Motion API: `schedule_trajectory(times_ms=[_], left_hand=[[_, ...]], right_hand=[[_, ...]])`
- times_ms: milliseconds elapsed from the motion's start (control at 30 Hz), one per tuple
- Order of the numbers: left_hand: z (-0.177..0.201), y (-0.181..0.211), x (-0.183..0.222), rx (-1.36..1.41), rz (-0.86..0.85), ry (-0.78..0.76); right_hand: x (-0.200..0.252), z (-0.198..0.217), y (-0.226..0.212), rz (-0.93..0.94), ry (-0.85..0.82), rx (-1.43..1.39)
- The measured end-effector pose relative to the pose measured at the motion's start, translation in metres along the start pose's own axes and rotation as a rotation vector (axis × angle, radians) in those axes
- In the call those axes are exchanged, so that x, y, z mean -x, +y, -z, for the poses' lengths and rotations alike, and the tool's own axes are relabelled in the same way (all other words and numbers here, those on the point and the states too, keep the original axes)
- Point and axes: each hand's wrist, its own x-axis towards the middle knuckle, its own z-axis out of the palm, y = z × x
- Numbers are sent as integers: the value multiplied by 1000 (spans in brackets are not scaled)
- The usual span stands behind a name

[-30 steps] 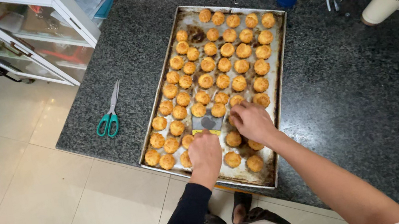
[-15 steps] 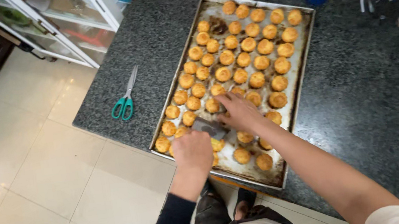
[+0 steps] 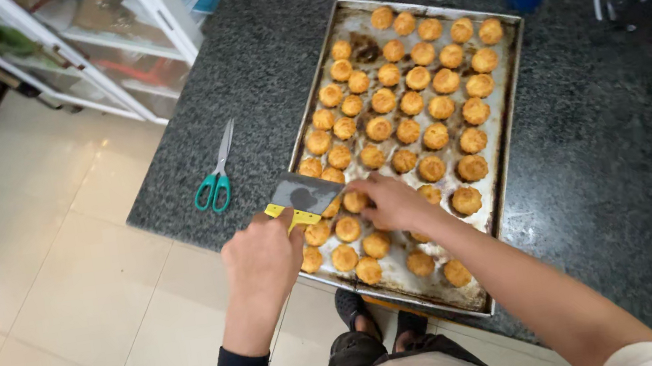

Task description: The person organizes rows of small round bread puffs on a baking tray using a metal scraper and their hand, then uses scissors to cut into several puffs one by one.

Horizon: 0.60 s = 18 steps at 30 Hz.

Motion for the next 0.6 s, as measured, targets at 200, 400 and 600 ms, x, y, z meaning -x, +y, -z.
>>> schedule_trajectory(times_ms=[200, 400, 600], left_hand=[[-10, 5, -29, 41, -99, -79], [-67, 40, -35, -8, -282, -165], [-122, 70, -46, -93, -252, -300]], right_hand=[[15, 14, 21, 63, 193, -123], [54, 30, 62, -232, 587, -23], [65, 20, 113, -416, 857, 217]])
